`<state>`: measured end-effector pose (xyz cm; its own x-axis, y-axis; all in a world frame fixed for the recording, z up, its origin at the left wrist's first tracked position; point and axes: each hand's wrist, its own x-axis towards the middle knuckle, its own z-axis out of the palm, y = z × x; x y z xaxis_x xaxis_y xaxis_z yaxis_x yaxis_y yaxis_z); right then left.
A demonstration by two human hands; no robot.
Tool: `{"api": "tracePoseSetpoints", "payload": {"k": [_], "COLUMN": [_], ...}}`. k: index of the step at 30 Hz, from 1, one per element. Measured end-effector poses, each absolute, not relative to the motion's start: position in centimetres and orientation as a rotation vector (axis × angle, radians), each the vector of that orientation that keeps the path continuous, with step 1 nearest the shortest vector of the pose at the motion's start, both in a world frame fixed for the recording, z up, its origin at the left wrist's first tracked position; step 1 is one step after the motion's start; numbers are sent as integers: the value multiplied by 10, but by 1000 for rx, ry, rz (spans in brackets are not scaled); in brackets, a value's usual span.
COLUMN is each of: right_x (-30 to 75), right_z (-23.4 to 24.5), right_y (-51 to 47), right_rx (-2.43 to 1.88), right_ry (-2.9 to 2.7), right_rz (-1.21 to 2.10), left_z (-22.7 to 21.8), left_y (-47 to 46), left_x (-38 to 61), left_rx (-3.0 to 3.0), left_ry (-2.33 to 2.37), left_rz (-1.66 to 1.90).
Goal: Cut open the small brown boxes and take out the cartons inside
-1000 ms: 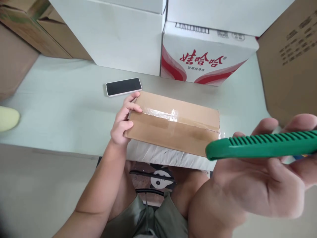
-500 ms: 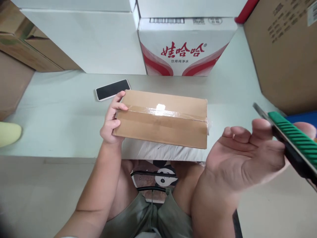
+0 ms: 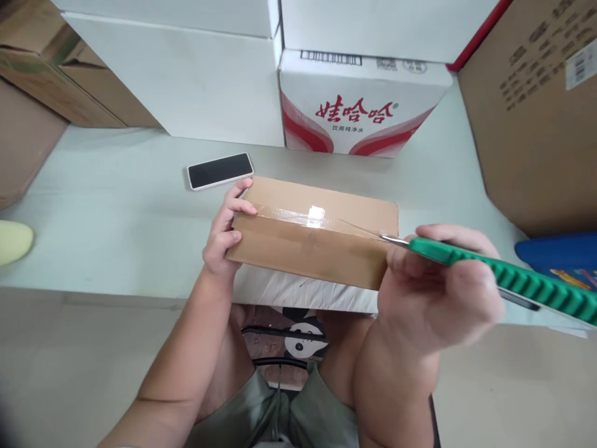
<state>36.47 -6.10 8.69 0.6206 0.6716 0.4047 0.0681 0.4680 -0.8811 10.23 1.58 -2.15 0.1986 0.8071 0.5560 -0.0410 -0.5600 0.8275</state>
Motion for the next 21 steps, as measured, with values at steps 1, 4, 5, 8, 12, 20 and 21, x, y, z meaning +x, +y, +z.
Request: {"api": "tracePoseSetpoints", "payload": {"k": [1,4,5,8,12,20,21], "right_x": [361,351,348,343,343,344,343], "right_z": [88,91,91,88,81,80,80], "right_y": [-59,-55,-55,-58,-64,-64,-64], "right_rx": [-1027,-1069,-1090,-1128,-1204,-1212,-1212], "right_ry": [-852,-820,-816,-901,-1062,-1125,-1128], "right_rz": [439,425,410,363,341,310,313], "left_z": [-21,-21,-21,-22,-22,-25,-26], "left_y": [15,15,16,16,16,19,20], "left_x": [103,103,103,104,105,103,103], "left_rx": [1734,1747,1756,1788,1800,1798,1797], "left_ry": [721,708,703,704,728,696,693], "left_rz": [1449,1439,1439,1451,1460,1463,1465]}}
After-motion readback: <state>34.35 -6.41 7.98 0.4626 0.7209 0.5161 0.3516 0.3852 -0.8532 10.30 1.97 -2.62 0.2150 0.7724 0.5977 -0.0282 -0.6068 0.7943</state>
